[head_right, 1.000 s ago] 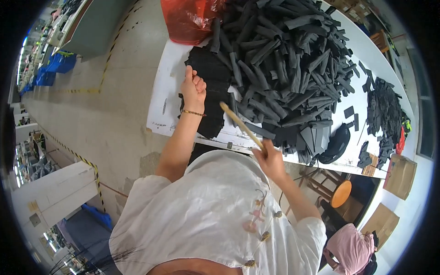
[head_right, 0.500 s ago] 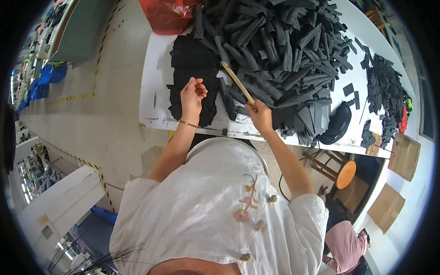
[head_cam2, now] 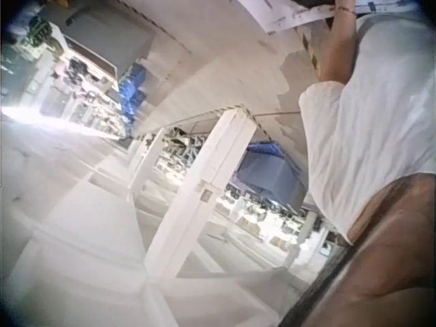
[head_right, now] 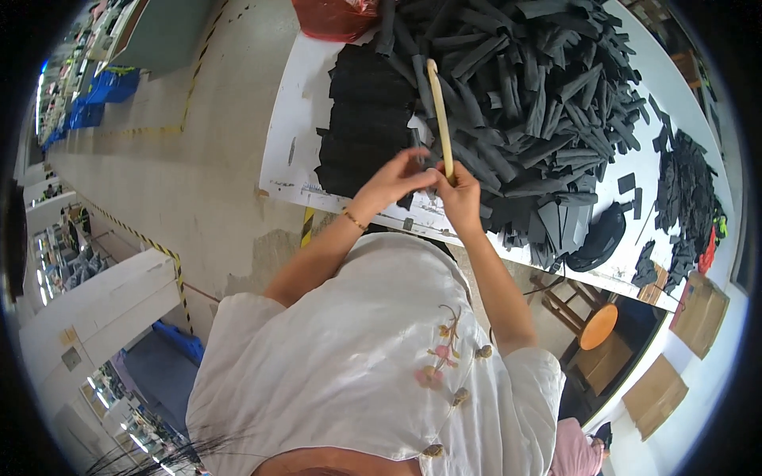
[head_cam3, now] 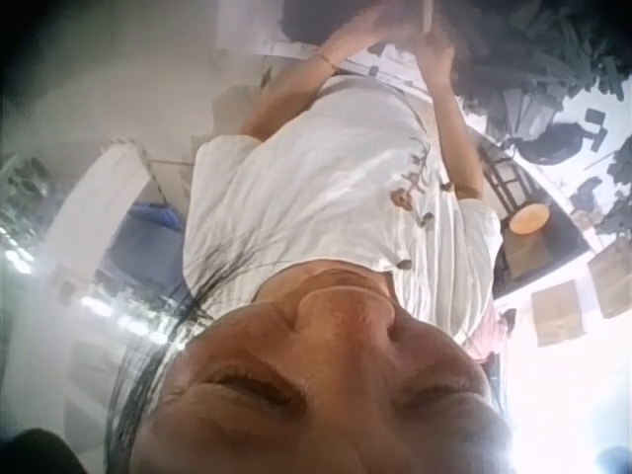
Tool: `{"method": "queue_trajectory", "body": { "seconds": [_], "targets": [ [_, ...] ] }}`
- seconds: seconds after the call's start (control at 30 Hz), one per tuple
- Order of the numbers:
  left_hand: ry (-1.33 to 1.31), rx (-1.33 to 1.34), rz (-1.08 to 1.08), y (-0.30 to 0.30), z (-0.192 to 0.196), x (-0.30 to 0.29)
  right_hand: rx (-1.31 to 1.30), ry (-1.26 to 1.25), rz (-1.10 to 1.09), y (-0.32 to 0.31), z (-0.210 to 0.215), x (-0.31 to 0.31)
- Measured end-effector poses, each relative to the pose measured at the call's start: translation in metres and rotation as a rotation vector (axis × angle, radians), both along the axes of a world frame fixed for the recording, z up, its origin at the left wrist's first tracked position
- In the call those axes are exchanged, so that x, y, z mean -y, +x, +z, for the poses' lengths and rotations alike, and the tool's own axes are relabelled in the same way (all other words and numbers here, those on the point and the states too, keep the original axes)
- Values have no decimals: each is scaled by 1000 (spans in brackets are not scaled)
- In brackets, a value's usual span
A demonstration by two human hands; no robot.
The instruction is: Inserting black foam strips into a fabric sleeve using a wooden stick.
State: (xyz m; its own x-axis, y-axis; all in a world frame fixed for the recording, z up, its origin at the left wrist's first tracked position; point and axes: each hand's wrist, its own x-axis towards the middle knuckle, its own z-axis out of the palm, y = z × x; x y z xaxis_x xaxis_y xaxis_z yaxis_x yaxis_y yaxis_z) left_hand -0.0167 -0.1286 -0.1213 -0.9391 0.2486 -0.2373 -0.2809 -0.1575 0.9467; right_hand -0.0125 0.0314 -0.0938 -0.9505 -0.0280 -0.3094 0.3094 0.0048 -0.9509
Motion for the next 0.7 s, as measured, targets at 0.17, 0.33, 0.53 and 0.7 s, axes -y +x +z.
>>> {"method": "queue_trajectory", "body": {
  "seconds": [0.17, 0.33, 0.53, 0.7],
  "targets": [
    [181, 265, -305, 1, 39, -22, -171, 131, -181, -16, 47, -15],
    [227, 129, -290, 25, 76, -37, -337, -114, -456, -57, 88, -27],
    [-49, 43, -194, 58, 33, 12, -589, 71, -793, -120, 142, -101],
    [-949, -589, 84, 12, 28, 88, -625, 638, -733, -150, 113, -207]
  ]
}}
